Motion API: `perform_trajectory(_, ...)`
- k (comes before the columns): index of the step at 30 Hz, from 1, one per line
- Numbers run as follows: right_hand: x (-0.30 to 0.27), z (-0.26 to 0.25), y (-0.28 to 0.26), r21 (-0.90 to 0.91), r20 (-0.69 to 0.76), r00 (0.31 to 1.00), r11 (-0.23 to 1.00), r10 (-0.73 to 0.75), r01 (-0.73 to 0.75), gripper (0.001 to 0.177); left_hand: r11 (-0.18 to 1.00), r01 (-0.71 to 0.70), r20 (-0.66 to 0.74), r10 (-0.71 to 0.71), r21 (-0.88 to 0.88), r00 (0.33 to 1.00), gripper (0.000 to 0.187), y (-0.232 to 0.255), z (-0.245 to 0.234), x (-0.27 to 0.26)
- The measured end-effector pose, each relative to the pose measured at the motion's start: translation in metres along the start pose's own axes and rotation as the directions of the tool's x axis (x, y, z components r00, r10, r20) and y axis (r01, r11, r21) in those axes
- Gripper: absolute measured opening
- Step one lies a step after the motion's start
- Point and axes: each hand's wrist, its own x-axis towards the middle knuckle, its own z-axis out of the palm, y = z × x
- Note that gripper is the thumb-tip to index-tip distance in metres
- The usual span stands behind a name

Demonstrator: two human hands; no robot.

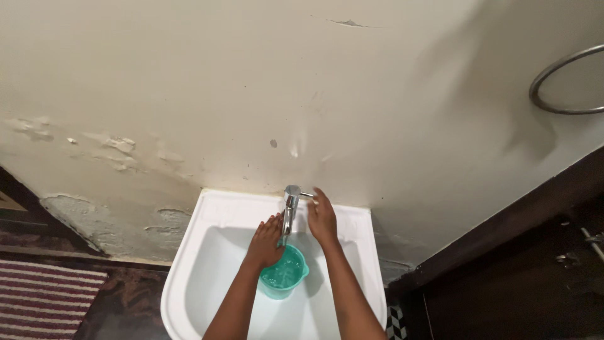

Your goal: The person washes the surface of a sink and a small plastic cup using their hands under running water.

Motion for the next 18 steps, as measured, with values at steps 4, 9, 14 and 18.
perform_trajectory(4,0.013,-0.007,-0.041,-0.408,0.107,0.986,0.899,-0.124,0.157,0.023,0.997,0.044,0.071,-0.048,0.057,0.996,0.093,0.003,0.002,0.004)
perform_trajectory(9,-0.002,0.035,-0.040,-0.560,0.176,0.984,0.822,-0.002,0.102,0.021,0.995,0.091,0.137,-0.095,0.035,0.986,0.094,0.010,-0.009,0.002)
perform_trajectory(14,-0.006,0.050,-0.063,-0.526,0.178,0.982,0.849,0.061,0.043,0.026,0.991,0.129,0.175,-0.130,0.014,0.976,0.088,0.019,-0.023,0.000)
perform_trajectory(18,-0.016,-0.008,-0.057,-0.427,0.362,0.925,0.903,0.118,0.052,0.024,0.993,0.064,0.137,-0.077,0.099,0.988,0.096,0.027,-0.032,-0.006)
